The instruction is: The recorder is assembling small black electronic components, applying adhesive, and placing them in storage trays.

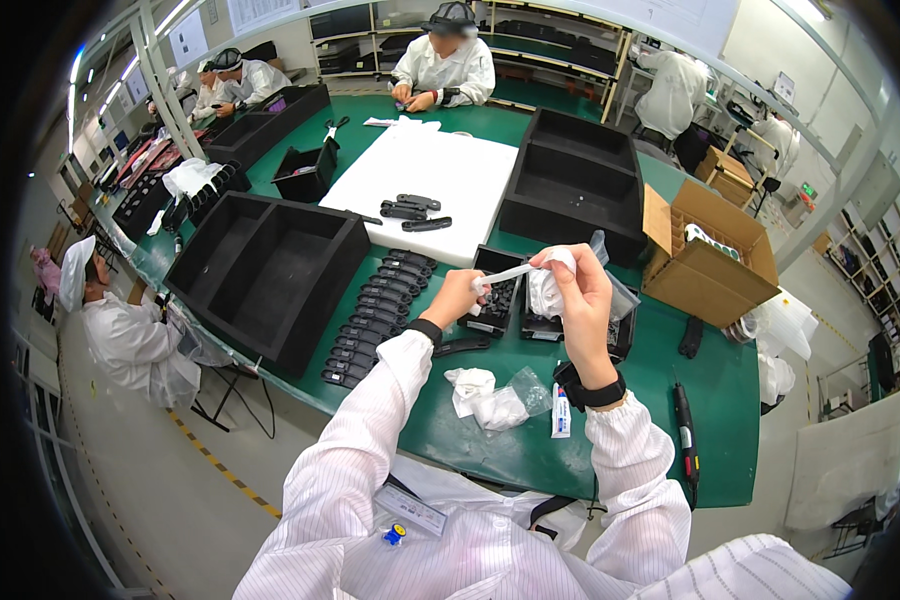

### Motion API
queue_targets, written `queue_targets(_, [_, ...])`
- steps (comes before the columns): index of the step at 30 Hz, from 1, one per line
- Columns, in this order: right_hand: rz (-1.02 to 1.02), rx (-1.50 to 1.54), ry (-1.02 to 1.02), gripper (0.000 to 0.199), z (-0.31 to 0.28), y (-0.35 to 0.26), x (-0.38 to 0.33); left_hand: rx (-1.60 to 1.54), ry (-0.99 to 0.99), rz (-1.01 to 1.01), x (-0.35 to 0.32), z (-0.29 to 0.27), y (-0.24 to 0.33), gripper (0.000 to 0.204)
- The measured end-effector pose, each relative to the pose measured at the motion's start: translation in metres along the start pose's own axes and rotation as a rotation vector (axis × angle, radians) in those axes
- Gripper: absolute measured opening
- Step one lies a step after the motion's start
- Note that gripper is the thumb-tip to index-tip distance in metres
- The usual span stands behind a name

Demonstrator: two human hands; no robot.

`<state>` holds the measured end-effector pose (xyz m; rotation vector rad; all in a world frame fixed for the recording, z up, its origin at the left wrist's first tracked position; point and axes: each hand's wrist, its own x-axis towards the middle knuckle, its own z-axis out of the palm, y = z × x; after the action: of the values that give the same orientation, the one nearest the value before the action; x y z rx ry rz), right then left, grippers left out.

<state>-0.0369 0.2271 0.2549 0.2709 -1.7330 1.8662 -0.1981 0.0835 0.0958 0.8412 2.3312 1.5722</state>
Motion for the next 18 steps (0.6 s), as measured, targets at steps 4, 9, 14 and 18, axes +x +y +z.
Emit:
queue_targets(4, [-0.076,-0.019,0.043,0.012,0.007,-0.003,-0.003,-0.003,0.000,0.011,0.000,-0.004,0.000,0.007])
queue_targets(9, [0.003,-0.181,0.052,0.012,-0.005,0.013,-0.001,-0.054,0.047,-0.005,-0.002,0.001,0.021,0.012])
queue_targets(14, [0.075,-0.216,0.054,0.012,-0.007,0.014,-0.003,-0.054,0.052,-0.021,-0.002,-0.003,0.010,0.016])
queue_targets(18, [-0.051,-0.162,0.131,0.010,-0.005,-0.008,-0.004,-0.002,0.037,-0.055,-0.001,-0.007,0.008,0.019])
